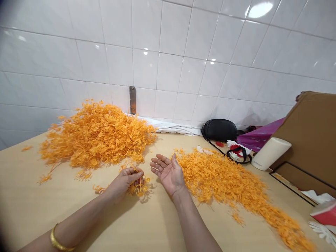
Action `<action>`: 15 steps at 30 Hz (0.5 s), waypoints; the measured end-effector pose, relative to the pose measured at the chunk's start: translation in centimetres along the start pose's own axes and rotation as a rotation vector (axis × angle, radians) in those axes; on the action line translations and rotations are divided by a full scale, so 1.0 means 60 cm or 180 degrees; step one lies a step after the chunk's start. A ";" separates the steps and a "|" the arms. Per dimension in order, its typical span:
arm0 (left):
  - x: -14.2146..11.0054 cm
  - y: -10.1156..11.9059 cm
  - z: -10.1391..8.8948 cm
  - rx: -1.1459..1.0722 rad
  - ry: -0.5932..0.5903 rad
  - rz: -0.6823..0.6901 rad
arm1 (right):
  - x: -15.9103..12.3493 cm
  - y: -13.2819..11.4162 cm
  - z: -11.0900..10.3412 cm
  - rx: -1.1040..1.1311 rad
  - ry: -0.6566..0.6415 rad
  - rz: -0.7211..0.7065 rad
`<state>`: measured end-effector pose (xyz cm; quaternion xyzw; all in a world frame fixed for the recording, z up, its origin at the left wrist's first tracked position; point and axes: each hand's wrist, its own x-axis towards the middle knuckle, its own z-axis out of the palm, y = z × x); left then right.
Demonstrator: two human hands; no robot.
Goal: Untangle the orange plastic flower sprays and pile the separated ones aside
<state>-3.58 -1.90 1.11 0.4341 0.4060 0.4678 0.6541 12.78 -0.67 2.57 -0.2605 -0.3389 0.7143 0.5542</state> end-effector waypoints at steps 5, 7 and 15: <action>0.000 -0.001 -0.001 0.0011 -0.0019 -0.0016 | 0.001 0.001 -0.003 0.0100 -0.0091 0.0015; 0.000 -0.001 -0.001 0.0016 -0.0031 -0.0004 | 0.001 0.002 -0.006 0.0188 -0.0115 0.0022; -0.001 -0.001 -0.001 0.0009 -0.0040 -0.0006 | 0.002 0.000 -0.007 0.0339 -0.0065 0.0002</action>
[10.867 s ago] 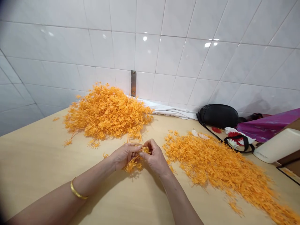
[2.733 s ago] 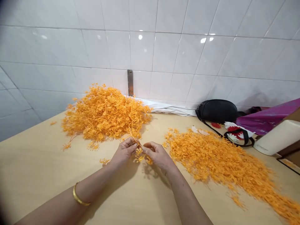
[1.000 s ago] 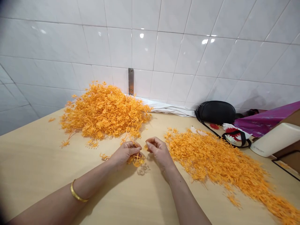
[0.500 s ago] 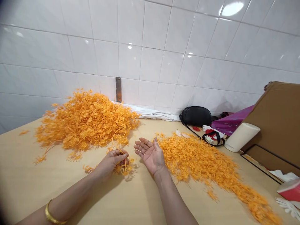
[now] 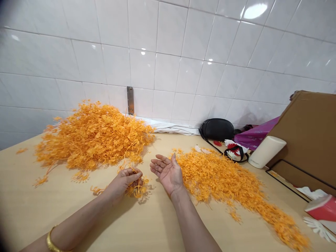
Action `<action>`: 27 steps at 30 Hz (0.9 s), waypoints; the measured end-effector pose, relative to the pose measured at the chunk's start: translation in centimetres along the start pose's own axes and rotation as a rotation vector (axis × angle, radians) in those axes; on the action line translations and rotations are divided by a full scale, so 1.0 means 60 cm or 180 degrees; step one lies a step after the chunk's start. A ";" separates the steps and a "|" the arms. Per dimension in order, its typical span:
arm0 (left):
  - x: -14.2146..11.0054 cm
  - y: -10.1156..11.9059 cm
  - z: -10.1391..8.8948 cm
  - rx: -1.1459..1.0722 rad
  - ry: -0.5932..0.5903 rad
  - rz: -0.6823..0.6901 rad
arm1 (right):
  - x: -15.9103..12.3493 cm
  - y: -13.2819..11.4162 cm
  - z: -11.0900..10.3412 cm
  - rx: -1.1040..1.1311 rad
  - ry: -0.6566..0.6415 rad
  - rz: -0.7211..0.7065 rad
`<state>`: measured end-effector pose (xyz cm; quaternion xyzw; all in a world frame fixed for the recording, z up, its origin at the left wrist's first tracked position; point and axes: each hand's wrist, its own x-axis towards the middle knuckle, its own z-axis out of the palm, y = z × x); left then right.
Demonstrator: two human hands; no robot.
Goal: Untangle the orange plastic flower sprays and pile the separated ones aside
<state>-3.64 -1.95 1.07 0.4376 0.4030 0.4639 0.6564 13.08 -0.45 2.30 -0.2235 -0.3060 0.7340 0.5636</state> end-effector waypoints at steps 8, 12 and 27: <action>0.001 0.000 0.001 0.0026 0.0001 0.0013 | 0.000 0.003 -0.003 0.0067 0.0154 -0.0030; -0.001 0.001 0.002 0.0057 0.0037 -0.0034 | 0.000 0.004 -0.005 0.0088 0.0175 -0.0044; -0.002 0.003 0.003 0.0101 0.0007 -0.0055 | 0.001 0.004 -0.003 0.0054 0.0279 -0.0056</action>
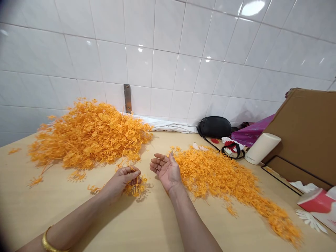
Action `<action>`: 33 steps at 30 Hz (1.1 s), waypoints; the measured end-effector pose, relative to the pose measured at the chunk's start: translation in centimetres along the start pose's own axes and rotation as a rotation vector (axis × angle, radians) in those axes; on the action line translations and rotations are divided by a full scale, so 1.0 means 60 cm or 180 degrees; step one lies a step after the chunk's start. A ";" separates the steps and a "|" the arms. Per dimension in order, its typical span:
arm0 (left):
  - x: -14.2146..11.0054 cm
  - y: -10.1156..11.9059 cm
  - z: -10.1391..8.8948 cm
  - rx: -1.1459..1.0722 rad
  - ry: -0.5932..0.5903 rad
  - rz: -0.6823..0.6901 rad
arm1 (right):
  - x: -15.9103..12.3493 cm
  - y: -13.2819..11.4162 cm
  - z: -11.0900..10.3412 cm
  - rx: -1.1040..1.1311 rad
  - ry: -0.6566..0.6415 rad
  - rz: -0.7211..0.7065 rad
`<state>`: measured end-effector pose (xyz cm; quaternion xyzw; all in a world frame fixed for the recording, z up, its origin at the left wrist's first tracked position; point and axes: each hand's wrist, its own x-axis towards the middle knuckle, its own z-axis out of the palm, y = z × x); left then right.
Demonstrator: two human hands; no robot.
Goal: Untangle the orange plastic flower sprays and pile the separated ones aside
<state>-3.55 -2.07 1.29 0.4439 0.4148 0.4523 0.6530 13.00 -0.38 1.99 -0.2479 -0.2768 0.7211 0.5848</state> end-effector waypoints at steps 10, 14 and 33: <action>0.001 -0.002 -0.001 0.0051 0.0042 0.0089 | 0.000 0.002 -0.001 -0.0384 0.0094 -0.0004; 0.000 0.001 0.000 -0.0062 0.0091 0.0021 | 0.003 0.016 0.001 -0.1660 0.0352 -0.0160; 0.001 0.006 -0.014 -0.0254 -0.0463 -0.0291 | -0.016 0.034 0.024 -0.2943 -0.0566 -0.0317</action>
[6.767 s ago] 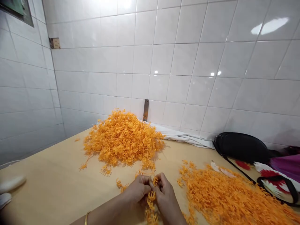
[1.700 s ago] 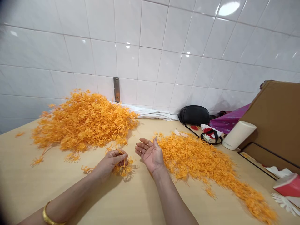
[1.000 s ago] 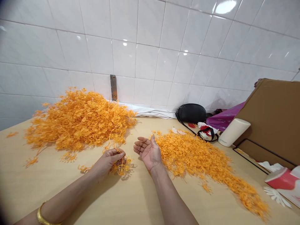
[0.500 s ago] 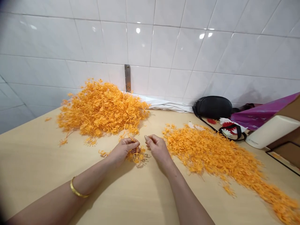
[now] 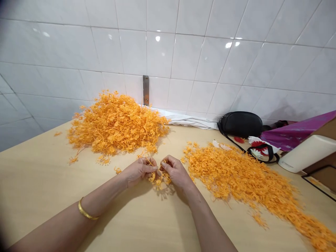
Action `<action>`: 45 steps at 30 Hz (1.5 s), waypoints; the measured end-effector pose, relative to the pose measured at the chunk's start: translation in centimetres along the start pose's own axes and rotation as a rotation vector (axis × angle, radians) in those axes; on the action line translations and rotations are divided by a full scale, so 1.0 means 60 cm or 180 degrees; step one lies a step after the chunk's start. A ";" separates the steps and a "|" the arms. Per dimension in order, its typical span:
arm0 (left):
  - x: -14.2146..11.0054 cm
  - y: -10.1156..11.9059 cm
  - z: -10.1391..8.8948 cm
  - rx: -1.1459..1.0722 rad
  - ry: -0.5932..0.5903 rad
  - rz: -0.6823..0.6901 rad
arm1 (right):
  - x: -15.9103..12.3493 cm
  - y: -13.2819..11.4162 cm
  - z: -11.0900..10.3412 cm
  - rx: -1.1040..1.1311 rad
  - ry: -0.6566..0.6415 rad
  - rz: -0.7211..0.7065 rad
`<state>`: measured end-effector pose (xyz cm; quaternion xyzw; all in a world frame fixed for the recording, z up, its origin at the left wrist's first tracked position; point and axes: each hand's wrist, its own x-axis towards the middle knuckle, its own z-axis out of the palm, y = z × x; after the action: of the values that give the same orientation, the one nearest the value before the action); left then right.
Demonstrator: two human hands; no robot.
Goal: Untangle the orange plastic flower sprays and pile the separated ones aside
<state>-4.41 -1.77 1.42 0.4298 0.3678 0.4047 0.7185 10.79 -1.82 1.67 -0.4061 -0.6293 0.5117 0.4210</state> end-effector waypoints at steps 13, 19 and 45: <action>-0.002 0.001 0.014 0.0312 0.0292 -0.0038 | -0.005 -0.016 0.009 -0.1391 0.0340 -0.0540; 0.006 -0.006 0.015 0.0164 0.0160 0.0048 | -0.002 -0.012 0.015 -0.1677 0.0382 -0.0695; -0.002 0.010 0.029 -0.0365 -0.0600 0.0288 | 0.041 0.018 -0.025 0.0737 0.2410 0.0509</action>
<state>-3.07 -2.24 2.64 0.4402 0.2551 0.4149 0.7543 11.49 1.13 1.08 -0.5634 -0.3344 0.4246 0.6249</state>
